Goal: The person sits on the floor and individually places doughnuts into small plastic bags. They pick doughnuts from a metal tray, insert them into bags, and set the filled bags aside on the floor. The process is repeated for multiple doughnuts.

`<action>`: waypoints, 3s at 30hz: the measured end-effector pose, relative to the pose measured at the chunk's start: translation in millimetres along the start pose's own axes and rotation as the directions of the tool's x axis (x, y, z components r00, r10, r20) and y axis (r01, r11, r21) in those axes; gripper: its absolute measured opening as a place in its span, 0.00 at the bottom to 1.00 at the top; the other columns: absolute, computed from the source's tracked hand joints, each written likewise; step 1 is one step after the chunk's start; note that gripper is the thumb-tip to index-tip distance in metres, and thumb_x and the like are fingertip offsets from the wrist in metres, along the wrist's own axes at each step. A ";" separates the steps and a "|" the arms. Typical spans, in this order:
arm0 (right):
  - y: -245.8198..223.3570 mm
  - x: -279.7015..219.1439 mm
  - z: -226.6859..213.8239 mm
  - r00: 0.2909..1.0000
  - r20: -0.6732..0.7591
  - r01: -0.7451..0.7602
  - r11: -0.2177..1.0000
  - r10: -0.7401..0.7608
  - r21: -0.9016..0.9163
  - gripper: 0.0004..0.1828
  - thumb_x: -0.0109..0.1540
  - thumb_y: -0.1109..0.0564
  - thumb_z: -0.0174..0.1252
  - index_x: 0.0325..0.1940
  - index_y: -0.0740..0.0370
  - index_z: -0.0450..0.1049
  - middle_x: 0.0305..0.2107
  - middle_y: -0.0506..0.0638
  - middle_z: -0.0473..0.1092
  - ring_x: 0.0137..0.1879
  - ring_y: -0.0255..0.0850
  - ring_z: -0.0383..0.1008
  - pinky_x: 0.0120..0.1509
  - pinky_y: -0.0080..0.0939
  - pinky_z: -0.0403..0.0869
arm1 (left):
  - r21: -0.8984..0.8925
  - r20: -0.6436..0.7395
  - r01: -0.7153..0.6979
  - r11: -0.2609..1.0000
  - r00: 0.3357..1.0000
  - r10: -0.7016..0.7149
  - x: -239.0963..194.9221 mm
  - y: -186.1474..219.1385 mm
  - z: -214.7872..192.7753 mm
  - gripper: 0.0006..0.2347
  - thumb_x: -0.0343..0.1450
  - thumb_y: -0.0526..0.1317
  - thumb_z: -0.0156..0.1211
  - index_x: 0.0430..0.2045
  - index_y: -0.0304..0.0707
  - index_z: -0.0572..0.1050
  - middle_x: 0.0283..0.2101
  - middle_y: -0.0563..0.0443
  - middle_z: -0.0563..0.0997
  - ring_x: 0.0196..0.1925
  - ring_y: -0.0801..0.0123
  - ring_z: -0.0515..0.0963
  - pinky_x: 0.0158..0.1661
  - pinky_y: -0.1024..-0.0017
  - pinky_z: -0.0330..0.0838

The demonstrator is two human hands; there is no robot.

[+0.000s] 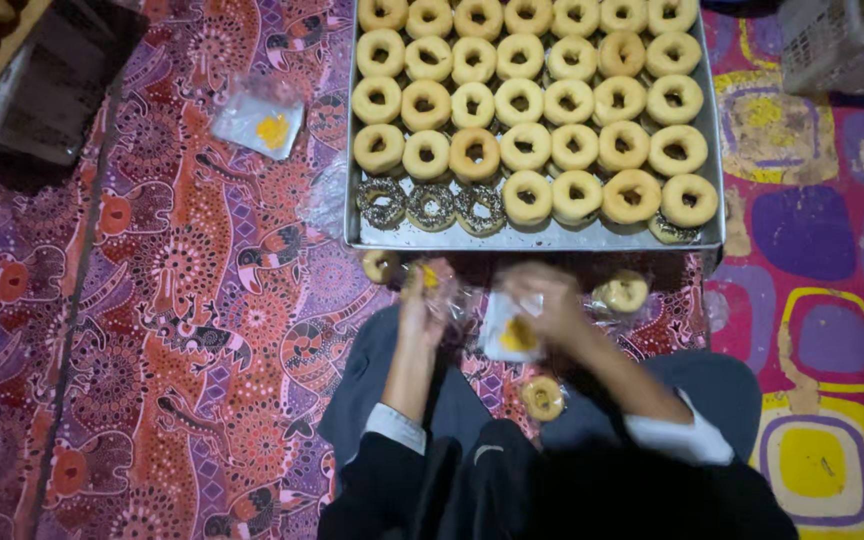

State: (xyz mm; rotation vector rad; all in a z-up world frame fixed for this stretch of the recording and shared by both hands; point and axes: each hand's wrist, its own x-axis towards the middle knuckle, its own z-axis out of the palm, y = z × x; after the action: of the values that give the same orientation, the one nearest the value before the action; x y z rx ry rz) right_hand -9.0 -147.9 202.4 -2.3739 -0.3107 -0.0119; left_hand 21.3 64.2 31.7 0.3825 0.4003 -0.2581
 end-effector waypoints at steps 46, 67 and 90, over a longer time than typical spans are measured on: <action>2.2 -63.0 -44.3 0.987 -0.096 -0.114 0.983 0.129 0.147 0.09 0.68 0.56 0.62 0.52 0.57 0.82 0.43 0.49 0.80 0.45 0.40 0.82 0.50 0.39 0.78 | 0.472 0.880 -0.813 -0.343 0.412 0.234 -117.5 -43.2 101.5 0.22 0.67 0.38 0.70 0.52 0.21 0.76 0.56 0.31 0.78 0.59 0.39 0.76 0.59 0.51 0.62; 46.2 -160.9 -11.4 0.831 0.454 0.040 0.850 -0.320 0.526 0.20 0.56 0.51 0.72 0.51 0.58 0.83 0.51 0.51 0.78 0.56 0.43 0.81 0.61 0.43 0.78 | 0.686 0.558 -0.168 0.708 0.746 -0.363 -210.6 -33.4 143.6 0.23 0.69 0.33 0.59 0.62 0.42 0.70 0.73 0.54 0.64 0.76 0.54 0.61 0.70 0.56 0.62; 67.7 -145.4 157.4 0.809 0.461 -0.550 0.193 0.366 0.813 0.35 0.54 0.59 0.70 0.64 0.61 0.66 0.52 0.44 0.75 0.55 0.35 0.77 0.55 0.38 0.78 | 0.997 0.073 -0.059 -0.055 0.954 0.291 -225.6 -0.9 -30.7 0.16 0.68 0.43 0.68 0.46 0.34 0.79 0.33 0.51 0.85 0.31 0.69 0.83 0.36 0.70 0.76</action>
State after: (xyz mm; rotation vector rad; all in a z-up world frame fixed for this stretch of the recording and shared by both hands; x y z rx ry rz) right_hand -147.4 -121.3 27.4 -1.1635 0.3229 0.5357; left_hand -189.9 113.9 100.9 2.0308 0.2324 -0.2160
